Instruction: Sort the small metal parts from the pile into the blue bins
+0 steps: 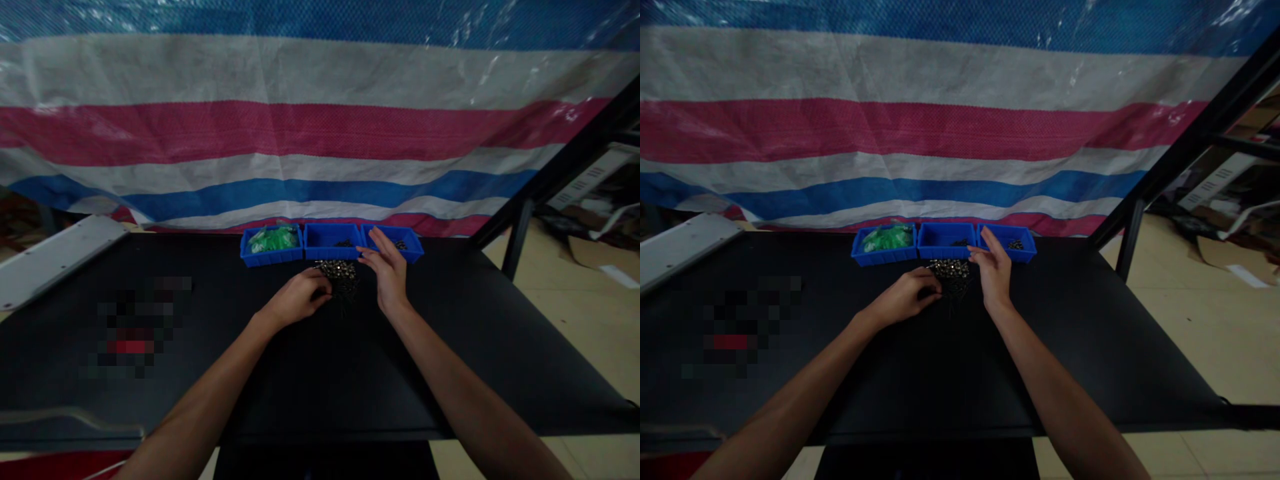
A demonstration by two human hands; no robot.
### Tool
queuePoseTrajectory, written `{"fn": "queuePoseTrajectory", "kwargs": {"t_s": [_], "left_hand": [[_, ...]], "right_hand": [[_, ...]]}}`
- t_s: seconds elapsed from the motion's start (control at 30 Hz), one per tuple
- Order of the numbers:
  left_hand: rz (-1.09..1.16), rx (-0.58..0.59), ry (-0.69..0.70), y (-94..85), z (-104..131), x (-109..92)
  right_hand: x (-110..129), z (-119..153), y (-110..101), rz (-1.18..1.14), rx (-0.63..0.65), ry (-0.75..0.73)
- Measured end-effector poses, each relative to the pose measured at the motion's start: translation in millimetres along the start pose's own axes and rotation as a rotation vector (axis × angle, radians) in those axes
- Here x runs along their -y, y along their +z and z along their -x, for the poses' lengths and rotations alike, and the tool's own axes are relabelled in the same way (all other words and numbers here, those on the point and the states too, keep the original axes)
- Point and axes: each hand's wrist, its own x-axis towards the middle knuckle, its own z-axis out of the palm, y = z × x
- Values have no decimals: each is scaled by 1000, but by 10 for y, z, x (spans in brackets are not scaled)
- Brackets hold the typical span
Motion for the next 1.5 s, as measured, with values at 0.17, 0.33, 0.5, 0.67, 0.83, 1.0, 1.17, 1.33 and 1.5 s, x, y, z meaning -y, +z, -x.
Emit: {"fn": "queuePoseTrajectory", "kwargs": {"t_s": [0.17,0.33,0.5,0.67,0.83,1.0,1.17,1.33,1.5], "left_hand": [[-21,-83,-22,-41,-8,40],[115,-250,-104,-98,-28,19],[351,-371,-147,-96,-30,-15],[372,-331,-184,-124,-22,-47],[178,-49,-64,-246,23,-42],[105,115,6,-246,55,45],[38,108,-7,-183,29,69],[2,74,-8,-207,44,71],[-11,48,6,-231,58,128]], "right_hand": [[4,9,13,46,92,41],[-37,34,25,188,306,41],[-70,85,43,325,549,-9],[-102,87,41,248,659,70],[-73,68,37,219,530,113],[-4,73,54,33,436,40],[-1,45,22,12,425,47],[29,45,9,57,452,87],[25,47,25,96,452,95]]}}
